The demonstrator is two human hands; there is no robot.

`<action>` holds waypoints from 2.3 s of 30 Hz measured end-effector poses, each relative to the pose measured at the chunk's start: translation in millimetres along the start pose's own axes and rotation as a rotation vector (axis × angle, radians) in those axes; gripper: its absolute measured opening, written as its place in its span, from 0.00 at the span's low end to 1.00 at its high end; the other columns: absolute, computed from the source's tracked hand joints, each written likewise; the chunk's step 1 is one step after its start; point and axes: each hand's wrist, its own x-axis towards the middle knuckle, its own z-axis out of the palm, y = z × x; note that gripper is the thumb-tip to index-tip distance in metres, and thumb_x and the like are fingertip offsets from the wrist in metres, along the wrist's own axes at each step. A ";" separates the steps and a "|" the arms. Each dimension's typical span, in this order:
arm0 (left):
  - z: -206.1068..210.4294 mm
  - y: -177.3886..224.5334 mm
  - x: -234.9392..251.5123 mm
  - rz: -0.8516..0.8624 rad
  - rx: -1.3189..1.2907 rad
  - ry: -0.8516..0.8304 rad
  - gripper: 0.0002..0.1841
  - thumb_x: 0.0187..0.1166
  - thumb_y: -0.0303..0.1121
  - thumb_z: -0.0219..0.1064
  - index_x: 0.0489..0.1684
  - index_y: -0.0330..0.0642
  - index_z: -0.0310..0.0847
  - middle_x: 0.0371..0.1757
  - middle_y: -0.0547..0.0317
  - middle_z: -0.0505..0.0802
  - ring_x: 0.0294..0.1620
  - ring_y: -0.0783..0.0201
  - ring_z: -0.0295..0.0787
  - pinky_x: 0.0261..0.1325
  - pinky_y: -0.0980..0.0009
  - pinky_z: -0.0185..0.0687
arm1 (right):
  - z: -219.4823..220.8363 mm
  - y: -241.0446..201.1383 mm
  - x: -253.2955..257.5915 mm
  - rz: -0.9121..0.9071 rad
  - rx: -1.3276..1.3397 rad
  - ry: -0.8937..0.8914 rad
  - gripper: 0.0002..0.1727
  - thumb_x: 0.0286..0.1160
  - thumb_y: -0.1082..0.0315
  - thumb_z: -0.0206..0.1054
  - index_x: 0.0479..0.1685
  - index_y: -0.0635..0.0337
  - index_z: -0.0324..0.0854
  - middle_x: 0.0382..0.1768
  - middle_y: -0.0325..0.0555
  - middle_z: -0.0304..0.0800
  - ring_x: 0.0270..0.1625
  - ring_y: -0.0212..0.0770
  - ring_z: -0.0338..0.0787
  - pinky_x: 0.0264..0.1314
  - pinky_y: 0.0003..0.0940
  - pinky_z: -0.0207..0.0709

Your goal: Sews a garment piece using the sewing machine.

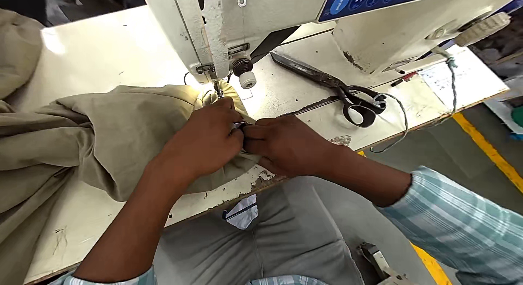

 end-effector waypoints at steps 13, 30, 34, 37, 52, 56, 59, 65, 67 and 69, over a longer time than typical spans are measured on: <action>11.0 3.5 -1.5 -0.047 0.084 0.014 0.19 0.80 0.39 0.53 0.50 0.50 0.94 0.54 0.63 0.84 0.51 0.64 0.85 0.43 0.59 0.82 | 27.1 -8.4 -14.2 0.168 0.172 0.195 0.12 0.64 0.74 0.65 0.42 0.58 0.92 0.45 0.42 0.92 0.45 0.43 0.87 0.39 0.37 0.79; 37.0 9.4 -23.2 -0.194 -0.014 0.398 0.10 0.77 0.42 0.69 0.41 0.52 0.96 0.35 0.69 0.89 0.30 0.73 0.83 0.31 0.69 0.79 | 33.0 -11.4 -15.6 0.254 0.278 0.237 0.07 0.64 0.72 0.66 0.35 0.54 0.89 0.37 0.37 0.86 0.42 0.39 0.83 0.39 0.36 0.75; 34.9 11.0 -20.7 -0.170 -0.025 0.356 0.08 0.76 0.38 0.69 0.40 0.51 0.96 0.36 0.68 0.90 0.32 0.72 0.84 0.33 0.69 0.80 | 31.6 -11.6 -16.5 0.241 0.316 0.248 0.08 0.61 0.73 0.67 0.35 0.55 0.91 0.37 0.37 0.87 0.43 0.38 0.84 0.40 0.35 0.78; 36.4 9.3 -20.6 -0.153 -0.041 0.349 0.08 0.77 0.37 0.69 0.41 0.51 0.96 0.37 0.70 0.89 0.33 0.74 0.83 0.33 0.72 0.79 | 32.2 -9.1 -16.0 0.233 0.353 0.242 0.08 0.63 0.73 0.67 0.35 0.56 0.90 0.39 0.38 0.88 0.44 0.38 0.85 0.42 0.35 0.79; 39.3 15.3 -30.4 -0.029 0.170 0.193 0.16 0.85 0.36 0.55 0.52 0.46 0.92 0.69 0.51 0.81 0.31 0.59 0.87 0.27 0.57 0.86 | 1.4 -45.2 -18.1 0.803 0.390 0.283 0.19 0.77 0.56 0.67 0.63 0.52 0.84 0.34 0.37 0.88 0.22 0.33 0.81 0.18 0.34 0.74; 39.2 7.5 -30.7 0.019 0.189 0.196 0.15 0.81 0.35 0.55 0.42 0.44 0.91 0.80 0.55 0.81 0.47 0.53 0.92 0.41 0.52 0.89 | -7.0 -43.2 0.0 0.559 0.237 0.254 0.13 0.72 0.67 0.61 0.41 0.54 0.93 0.30 0.33 0.79 0.25 0.29 0.76 0.22 0.29 0.69; 37.6 2.4 -29.5 0.036 0.156 0.194 0.18 0.84 0.38 0.52 0.47 0.45 0.92 0.73 0.57 0.87 0.56 0.53 0.91 0.50 0.51 0.89 | -16.8 -3.4 7.5 0.596 0.381 0.192 0.20 0.85 0.55 0.54 0.40 0.54 0.92 0.30 0.36 0.89 0.30 0.35 0.86 0.31 0.43 0.80; 36.8 1.0 -26.3 0.048 0.147 0.200 0.18 0.84 0.38 0.52 0.41 0.46 0.92 0.72 0.60 0.88 0.56 0.57 0.92 0.51 0.53 0.88 | 14.9 62.0 68.5 0.788 0.271 0.199 0.11 0.69 0.52 0.74 0.40 0.48 0.90 0.34 0.37 0.89 0.40 0.41 0.89 0.39 0.52 0.79; 39.7 0.0 -27.2 0.030 0.150 0.223 0.19 0.85 0.39 0.50 0.42 0.48 0.92 0.72 0.60 0.87 0.59 0.56 0.88 0.56 0.50 0.80 | 21.3 65.0 73.6 0.814 0.261 0.217 0.12 0.65 0.51 0.76 0.34 0.47 0.88 0.32 0.36 0.88 0.40 0.40 0.89 0.38 0.51 0.78; 42.3 -2.1 -30.2 0.015 0.142 0.261 0.21 0.86 0.43 0.49 0.43 0.51 0.93 0.69 0.59 0.84 0.58 0.54 0.83 0.55 0.49 0.75 | 20.7 60.0 68.8 0.796 0.265 0.273 0.13 0.67 0.52 0.76 0.38 0.51 0.88 0.34 0.37 0.89 0.40 0.40 0.89 0.40 0.50 0.80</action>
